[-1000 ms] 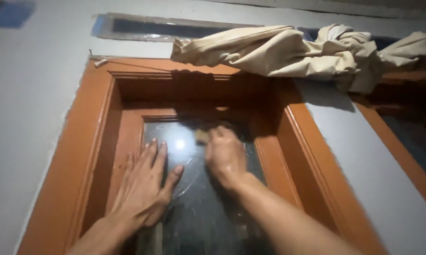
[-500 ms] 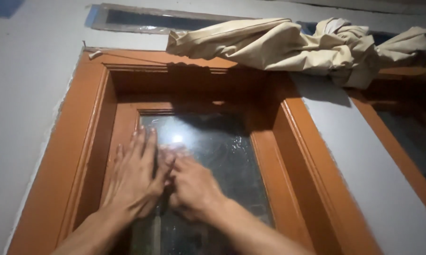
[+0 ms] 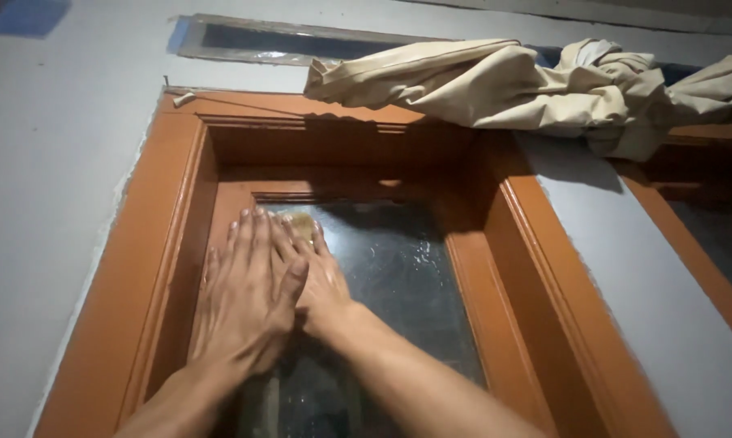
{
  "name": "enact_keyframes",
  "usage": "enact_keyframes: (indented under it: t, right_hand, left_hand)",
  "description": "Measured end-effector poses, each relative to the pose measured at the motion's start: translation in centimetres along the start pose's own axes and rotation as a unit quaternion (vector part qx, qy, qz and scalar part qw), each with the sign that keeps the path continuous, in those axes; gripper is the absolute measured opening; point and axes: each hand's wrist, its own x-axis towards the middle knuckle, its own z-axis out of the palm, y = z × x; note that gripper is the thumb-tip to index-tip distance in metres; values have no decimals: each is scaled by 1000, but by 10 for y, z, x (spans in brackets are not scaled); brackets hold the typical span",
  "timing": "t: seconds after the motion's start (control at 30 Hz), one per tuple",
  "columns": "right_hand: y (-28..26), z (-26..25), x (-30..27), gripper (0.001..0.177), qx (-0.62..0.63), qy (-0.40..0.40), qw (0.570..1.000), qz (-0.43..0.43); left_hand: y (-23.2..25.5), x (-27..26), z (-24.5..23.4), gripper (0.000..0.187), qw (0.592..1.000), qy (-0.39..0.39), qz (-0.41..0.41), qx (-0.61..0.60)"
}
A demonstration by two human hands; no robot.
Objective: The person is cleaning a glass window pane on a door using a cloth and liquid soap.
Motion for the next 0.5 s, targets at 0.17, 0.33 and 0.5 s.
enact_keyframes:
  t: [0.17, 0.33, 0.5]
  right_hand:
    - [12, 11, 14, 73, 17, 30, 999, 33]
    - [37, -18, -17, 70, -23, 77, 995, 55]
    - [76, -75, -56, 74, 0, -76, 979, 188]
  left_hand:
    - [-5, -1, 5, 96, 999, 21, 13, 19]
    - [0, -1, 11, 89, 998, -41, 10, 49]
    - [0, 1, 22, 92, 987, -123, 36, 96]
